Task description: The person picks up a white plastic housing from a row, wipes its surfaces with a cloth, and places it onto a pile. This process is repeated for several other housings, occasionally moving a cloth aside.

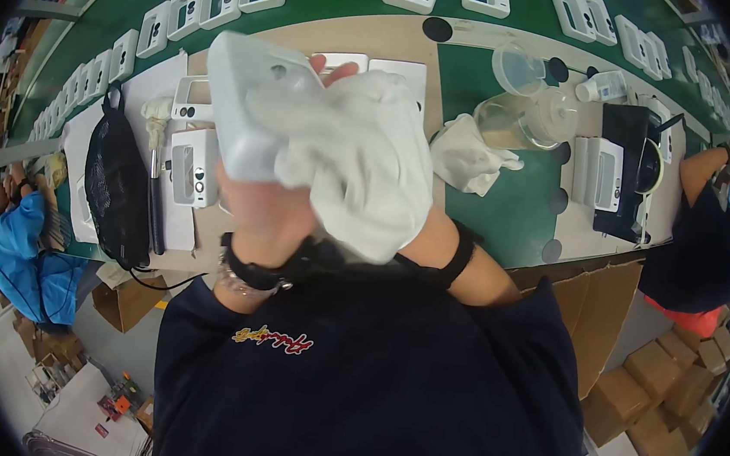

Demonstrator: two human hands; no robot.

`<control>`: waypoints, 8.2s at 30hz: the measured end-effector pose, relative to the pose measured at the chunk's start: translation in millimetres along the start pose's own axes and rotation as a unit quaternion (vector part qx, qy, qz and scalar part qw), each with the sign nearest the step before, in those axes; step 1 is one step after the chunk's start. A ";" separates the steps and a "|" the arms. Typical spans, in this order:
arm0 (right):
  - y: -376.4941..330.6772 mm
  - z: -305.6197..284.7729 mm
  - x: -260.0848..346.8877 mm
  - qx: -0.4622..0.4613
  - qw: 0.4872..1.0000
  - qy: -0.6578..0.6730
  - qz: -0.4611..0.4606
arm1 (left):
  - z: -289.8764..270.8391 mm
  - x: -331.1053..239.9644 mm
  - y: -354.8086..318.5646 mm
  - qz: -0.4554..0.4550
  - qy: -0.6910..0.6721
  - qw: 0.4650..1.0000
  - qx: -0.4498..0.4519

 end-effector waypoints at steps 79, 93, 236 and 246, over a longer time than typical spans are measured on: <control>-5.4 -182.4 -19.8 -0.236 0.948 -0.073 0.203 | 34.3 -27.3 -24.7 -0.213 0.133 0.961 0.118; -12.8 -104.9 -48.2 0.184 0.927 -0.312 0.099 | -6.4 -13.2 -18.7 -0.168 0.088 0.981 0.044; 30.0 87.0 97.0 0.027 0.990 -0.081 -0.111 | -46.3 -110.6 -37.3 -0.006 0.075 0.997 -0.014; 16.4 65.3 98.7 0.156 0.983 0.036 -0.092 | -48.5 -155.9 10.4 -0.086 0.379 0.921 -0.030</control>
Point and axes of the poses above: each hand's wrist, its own y-axis towards the middle knuckle, its own z-axis out of the palm, x = y × z, the point moved 10 cm from there along y, towards the middle knuckle, and after that the axes turned 5 degrees about -y, right-handed, at the moved point
